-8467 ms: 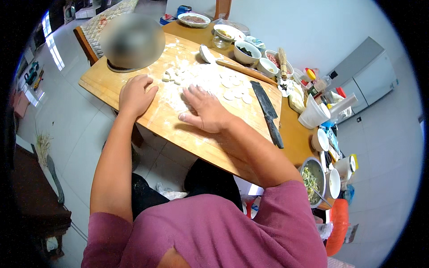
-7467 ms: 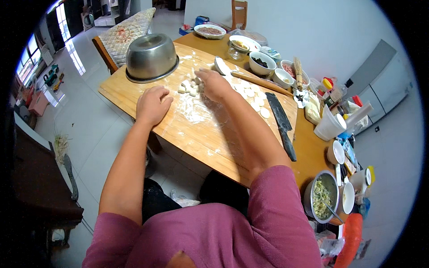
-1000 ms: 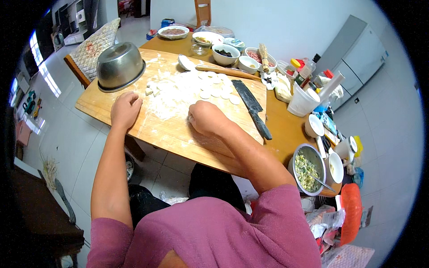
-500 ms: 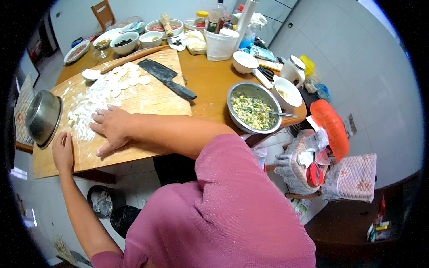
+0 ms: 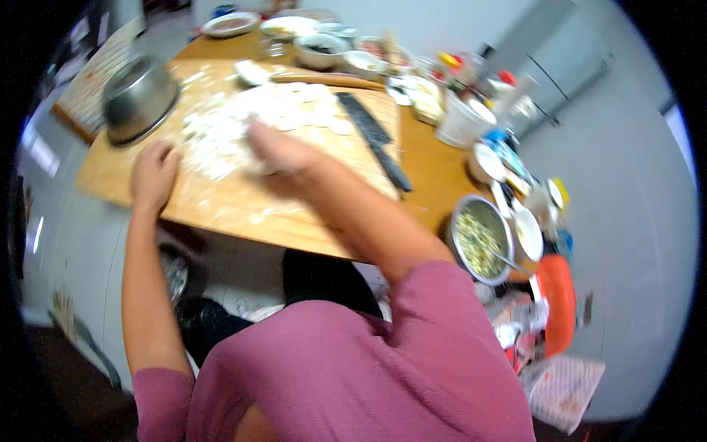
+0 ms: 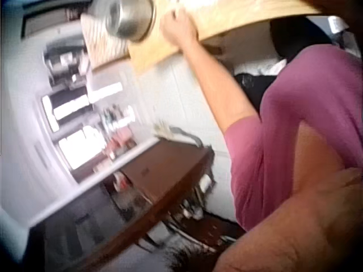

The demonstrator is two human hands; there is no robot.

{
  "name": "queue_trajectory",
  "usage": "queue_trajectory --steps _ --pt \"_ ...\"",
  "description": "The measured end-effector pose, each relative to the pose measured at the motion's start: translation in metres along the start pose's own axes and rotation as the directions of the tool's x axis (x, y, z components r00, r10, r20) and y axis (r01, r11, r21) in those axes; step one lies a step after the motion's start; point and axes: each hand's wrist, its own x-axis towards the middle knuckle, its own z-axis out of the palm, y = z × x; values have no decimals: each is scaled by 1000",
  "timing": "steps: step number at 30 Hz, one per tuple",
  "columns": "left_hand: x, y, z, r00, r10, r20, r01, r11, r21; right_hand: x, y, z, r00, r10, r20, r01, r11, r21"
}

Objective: The person rolls a long dough log on a floured wooden board, cuts it into small pieces with a knife, then rolls each piece into a ball and flattens it into a small disc. The discs are arranged on the board.

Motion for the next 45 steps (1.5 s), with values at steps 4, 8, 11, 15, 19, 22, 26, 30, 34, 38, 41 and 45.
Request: queue_trajectory --steps 4,8,11,15,19,22,26,30,34,38,41,45 --pt "1 20 -4 999 -49 -22 50 998 31 11 -5 -36 831 -499 247 546 642 -539" --pt "-2 19 -6 996 -80 -33 81 996 24 19 14 -21 814 -346 467 500 9 -866" --pt "-4 24 -10 996 -90 -25 90 996 26 21 25 -15 819 -293 494 463 -171 -870" --pt "-2 18 -9 995 -47 -91 55 994 89 25 32 -15 786 -346 513 483 -175 -858" --pt "-2 21 -7 996 -71 -45 74 995 63 33 21 -29 764 -339 549 486 -256 -835" --pt "-3 18 -4 995 -70 -69 73 997 39 59 9 -43 806 -365 466 372 -300 -878" --pt "-3 18 -5 995 -66 -81 69 997 34 97 -6 -37 828 -434 356 276 -238 -931" --pt "-5 19 -3 993 -63 -102 65 998 20 116 -19 -11 725 -571 386 367 -153 -917" --pt "-7 18 -2 988 -60 -140 66 997 34 131 -24 14 700 -582 414 437 -109 -893" --pt "-4 19 -3 992 -81 -99 83 996 19 121 -24 24 704 -586 401 428 -100 -898" --pt "-5 19 -4 992 -92 -87 95 995 30 105 -14 14 665 -595 451 487 -113 -866" --pt "-5 22 -8 991 -113 -74 116 993 32 77 -7 -3 650 -542 533 639 10 -769"
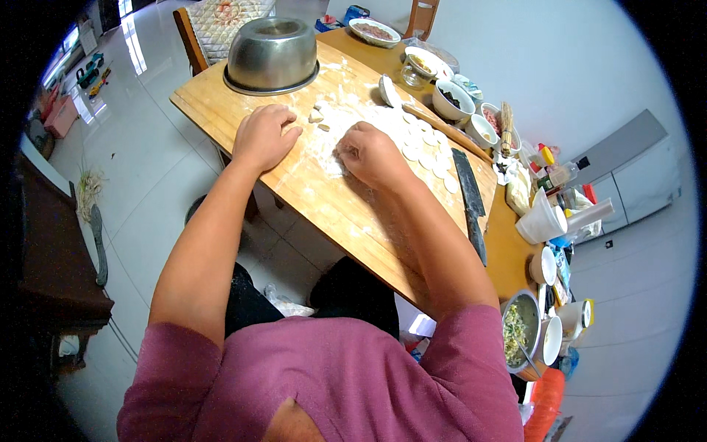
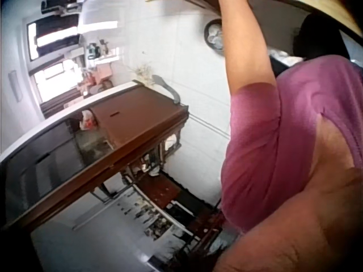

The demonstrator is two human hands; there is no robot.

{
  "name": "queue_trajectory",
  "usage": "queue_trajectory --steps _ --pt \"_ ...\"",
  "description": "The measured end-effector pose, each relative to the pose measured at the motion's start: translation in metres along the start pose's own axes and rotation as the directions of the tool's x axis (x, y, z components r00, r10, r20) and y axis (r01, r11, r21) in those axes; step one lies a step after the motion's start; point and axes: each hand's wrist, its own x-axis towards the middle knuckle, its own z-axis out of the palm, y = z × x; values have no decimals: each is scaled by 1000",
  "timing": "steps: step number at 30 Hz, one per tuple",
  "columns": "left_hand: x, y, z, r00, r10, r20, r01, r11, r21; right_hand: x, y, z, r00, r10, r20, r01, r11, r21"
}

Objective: The person rolls a long dough log on a floured wooden board, cuts it into small pieces with a knife, then rolls each piece into a ball and flattens it into a small disc. The discs are arranged on the board.

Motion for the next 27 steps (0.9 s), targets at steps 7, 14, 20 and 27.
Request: queue_trajectory --steps 7,14,20,27 --pt "2 0 0 1000 2 19 -2 1000 -3 -1 -18 -12 978 206 13 -206 978 17" --pt "4 -9 6 999 45 -9 -45 999 2 -15 -16 -19 969 206 138 -189 974 -125" --pt "2 -7 5 999 41 -27 -42 999 -32 -71 -29 -45 945 277 174 -251 955 -158" --pt "3 -7 7 996 88 -29 -89 996 -30 -84 -27 -54 942 305 142 -297 952 -69"
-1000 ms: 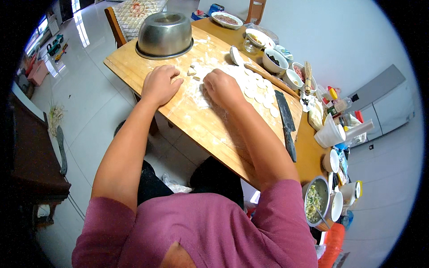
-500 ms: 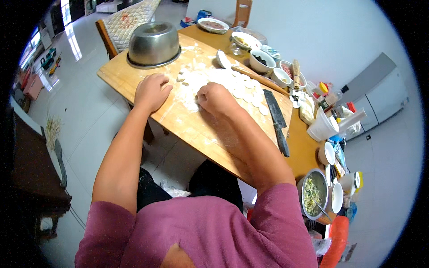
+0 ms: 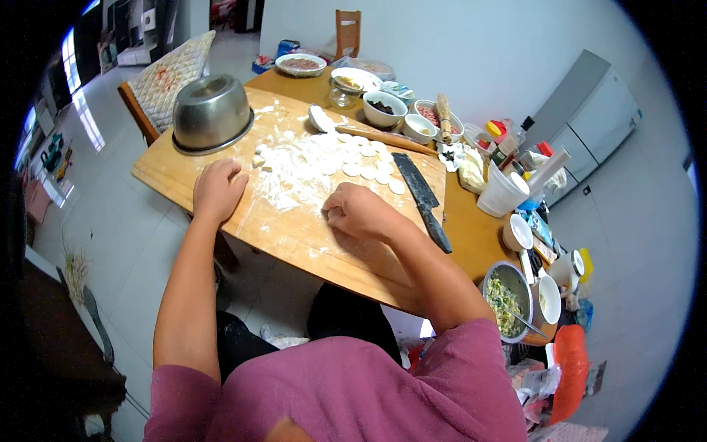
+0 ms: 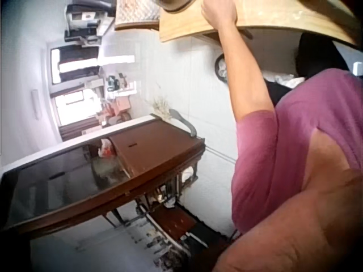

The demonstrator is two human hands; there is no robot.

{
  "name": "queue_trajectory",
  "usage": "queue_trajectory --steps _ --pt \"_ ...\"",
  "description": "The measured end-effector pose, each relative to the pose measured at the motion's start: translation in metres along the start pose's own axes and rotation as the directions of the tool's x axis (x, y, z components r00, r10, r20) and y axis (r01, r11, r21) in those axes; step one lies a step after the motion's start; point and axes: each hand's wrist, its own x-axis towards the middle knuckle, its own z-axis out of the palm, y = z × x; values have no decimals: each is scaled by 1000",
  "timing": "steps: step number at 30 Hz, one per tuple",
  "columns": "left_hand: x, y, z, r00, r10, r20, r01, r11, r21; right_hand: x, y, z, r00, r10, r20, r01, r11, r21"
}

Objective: The person rolls a long dough log on a floured wooden board, cuts it into small pieces with a knife, then rolls each piece into a ball and flattens it into a small disc. The discs are arranged on the board.

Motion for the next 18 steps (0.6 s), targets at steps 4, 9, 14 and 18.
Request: queue_trajectory --steps 4,9,14,18 --pt "0 -2 -3 1000 -25 5 25 1000 16 -4 -15 -4 996 71 -47 -72 997 -19" --pt "2 1 -3 998 -40 51 40 999 1 1 -4 6 992 123 19 -122 992 -32" --pt "0 -3 -1 999 -29 20 29 1000 5 -5 -19 -4 987 150 57 -148 989 -25" --pt "-1 -5 4 999 12 -37 -12 1000 0 -3 -13 3 979 203 19 -200 974 -106"
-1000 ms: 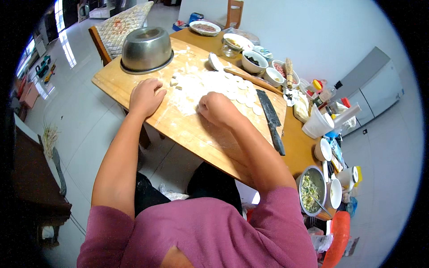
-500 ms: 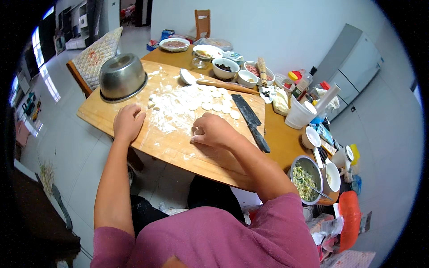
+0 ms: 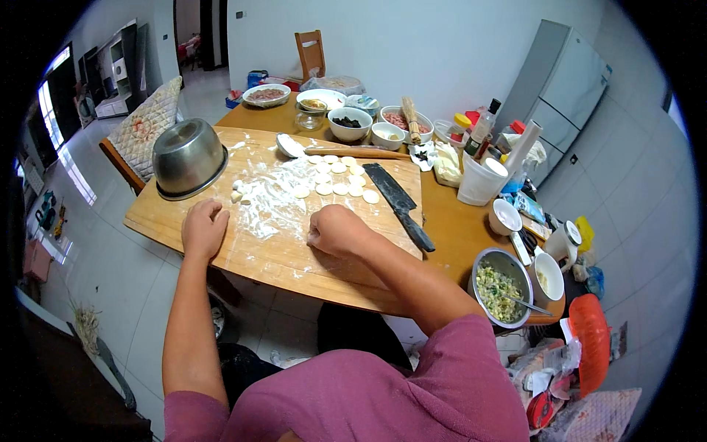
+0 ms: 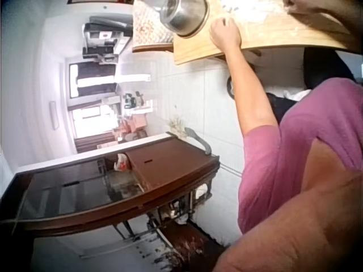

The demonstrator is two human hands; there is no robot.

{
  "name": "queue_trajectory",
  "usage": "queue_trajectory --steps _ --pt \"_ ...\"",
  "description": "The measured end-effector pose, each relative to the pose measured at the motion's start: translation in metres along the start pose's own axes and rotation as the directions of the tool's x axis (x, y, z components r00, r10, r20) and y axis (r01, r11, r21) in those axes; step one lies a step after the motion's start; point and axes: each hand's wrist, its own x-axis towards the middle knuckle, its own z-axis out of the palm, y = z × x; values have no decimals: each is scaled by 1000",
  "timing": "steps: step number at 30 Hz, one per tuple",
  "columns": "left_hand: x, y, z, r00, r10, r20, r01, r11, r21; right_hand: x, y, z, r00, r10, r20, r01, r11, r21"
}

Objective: The person rolls a long dough log on a floured wooden board, cuts it into small pieces with a knife, then rolls each piece into a ball and flattens it into a small disc. The discs are arranged on the board.

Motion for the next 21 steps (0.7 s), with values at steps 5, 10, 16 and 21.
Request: queue_trajectory --steps 5,10,16,21 --pt "1 4 -4 997 -42 68 42 999 3 0 6 6 995 -82 -52 84 996 42" --pt "-1 1 -3 998 -22 50 22 1000 4 -2 -10 1 1000 -18 13 17 995 95" --pt "0 3 -6 997 -24 70 25 1000 -8 -2 1 11 995 -78 -57 83 992 95" --pt "1 5 -7 998 -22 58 22 1000 0 -1 5 12 998 -51 -40 55 995 88"
